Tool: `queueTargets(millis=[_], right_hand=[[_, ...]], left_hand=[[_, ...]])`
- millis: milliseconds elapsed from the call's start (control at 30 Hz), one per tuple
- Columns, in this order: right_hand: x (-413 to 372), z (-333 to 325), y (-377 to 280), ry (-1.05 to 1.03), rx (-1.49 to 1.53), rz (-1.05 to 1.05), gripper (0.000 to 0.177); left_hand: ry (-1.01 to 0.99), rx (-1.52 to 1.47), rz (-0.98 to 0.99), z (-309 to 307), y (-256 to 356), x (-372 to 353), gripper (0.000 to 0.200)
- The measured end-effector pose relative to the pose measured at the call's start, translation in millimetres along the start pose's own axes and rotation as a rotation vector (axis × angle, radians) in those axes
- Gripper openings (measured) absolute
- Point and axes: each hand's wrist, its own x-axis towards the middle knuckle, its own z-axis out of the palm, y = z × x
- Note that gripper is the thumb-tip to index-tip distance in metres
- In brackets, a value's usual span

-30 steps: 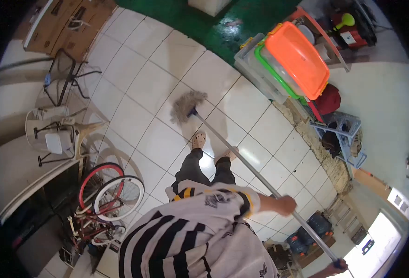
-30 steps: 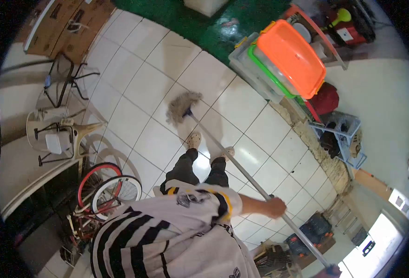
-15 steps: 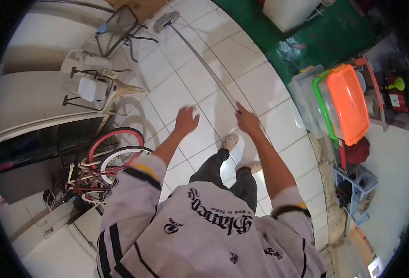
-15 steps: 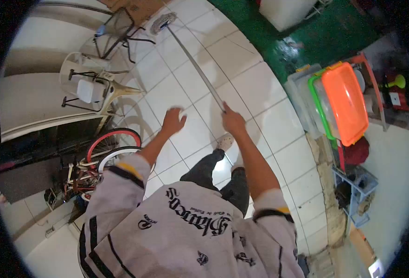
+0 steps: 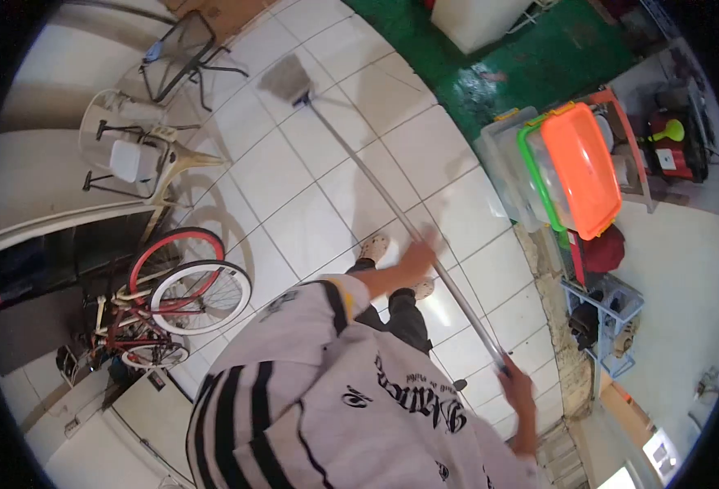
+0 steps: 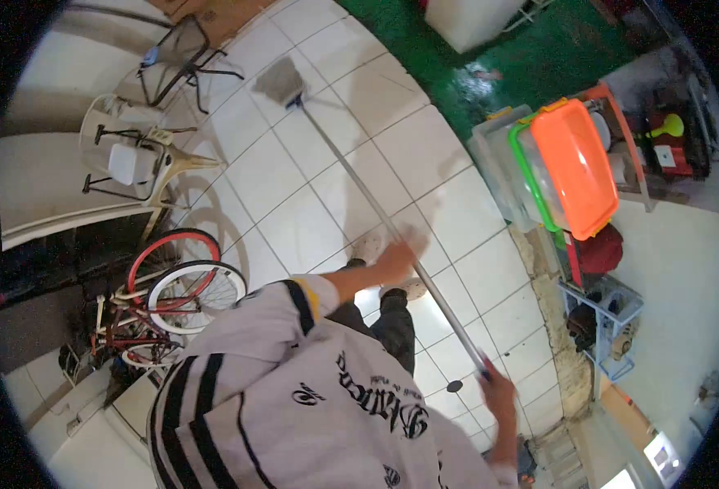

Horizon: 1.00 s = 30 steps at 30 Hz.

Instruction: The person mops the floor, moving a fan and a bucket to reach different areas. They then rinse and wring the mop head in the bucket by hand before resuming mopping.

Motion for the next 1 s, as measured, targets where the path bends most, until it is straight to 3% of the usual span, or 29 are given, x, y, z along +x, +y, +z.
queueTargets(millis=[33, 67, 100, 133, 167, 200, 267, 367, 400, 433, 467, 500, 533, 567, 600, 633, 667, 700, 733, 767, 833, 900, 933, 967, 1000], right_hand=[[-58, -28, 42, 0.14, 0.014, 0.024, 0.044], [-122, -69, 55, 0.148, 0.036, 0.142, 0.04], [-179, -103, 57, 0.191, -0.035, 0.2, 0.027], [-224, -117, 57, 0.332, -0.278, 0.223, 0.024], [-241, -110, 70, 0.376, -0.354, 0.274, 0.025], [-253, -103, 88, 0.413, -0.429, 0.318, 0.027], [-265, -90, 126, 0.478, -0.583, 0.389, 0.03], [-260, -90, 162, 0.578, -0.833, 0.459, 0.037], [-209, -91, 72, 0.464, -0.783, 0.807, 0.048], [-189, -70, 131, 0.507, -0.687, 0.604, 0.049], [-152, -58, 115, 0.277, -0.768, 0.535, 0.027], [-101, -44, 54, 0.294, -0.663, 0.588, 0.025], [-65, -4, 53, 0.437, -0.308, 0.334, 0.023], [-23, 31, 32, 0.312, -0.157, 0.272, 0.021], [15, 73, 20, 0.315, -0.131, -0.118, 0.021], [39, 77, -60, 0.071, -0.201, -0.224, 0.031], [51, 77, -139, -0.119, -0.204, -0.02, 0.035], [57, 75, -185, -0.149, -0.175, -0.075, 0.035], [60, 74, -208, -0.171, -0.141, -0.13, 0.036], [60, 70, -206, -0.141, -0.148, -0.134, 0.036], [47, 38, -194, -0.11, -0.1, -0.087, 0.033], [12, 5, -132, -0.01, 0.02, -0.049, 0.026], [-19, -22, -105, -0.016, -0.024, 0.116, 0.026], [-55, -50, -70, -0.03, -0.175, 0.216, 0.025], [-100, -71, -3, -0.055, -0.237, 0.316, 0.026]], left_hand=[[0.241, 0.246, 0.397, 33, 46, -1, 0.017], [-0.075, 0.016, 0.346, 35, 107, -3, 0.017], [-0.224, -0.173, 0.523, 56, 153, -8, 0.019], [-0.216, -0.176, 0.676, 60, 206, -26, 0.021], [-0.36, -0.175, 0.754, 40, 245, -46, 0.019], [-0.416, -0.113, 0.81, 61, 276, -56, 0.018], [-0.392, -0.154, 0.868, 58, 294, -74, 0.017], [-0.427, -0.06, 0.656, 82, 272, -58, 0.014], [-0.411, -0.133, 0.523, 68, 247, -51, 0.014], [-0.376, -0.189, 0.441, 90, 213, -32, 0.013], [-0.311, -0.148, 0.46, 74, 165, -20, 0.011], [-0.099, -0.146, 0.507, 89, 102, -6, 0.014], [-0.133, -0.045, 0.335, 67, 42, 4, 0.015], [0.211, -0.248, 0.065, 104, -37, 11, 0.016], [0.124, 0.197, 0.073, 54, -104, 5, 0.015], [0.147, 0.347, -0.036, 0, -151, -10, 0.013], [0.127, 0.604, -0.238, -45, -180, -30, 0.014], [0.44, 0.633, -0.191, -60, -225, -44, 0.017], [0.265, 0.603, -0.246, -111, -212, -63, 0.023], [0.224, 0.604, -0.265, -109, -213, -61, 0.023], [0.154, 0.558, -0.226, -81, -193, -40, 0.019], [0.101, 0.476, -0.119, -12, -138, -12, 0.019], [0.321, 0.22, -0.003, 37, -98, -4, 0.017], [0.392, 0.286, 0.096, 53, -29, -15, 0.015], [0.219, -0.022, 0.167, 69, 37, -26, 0.014]])
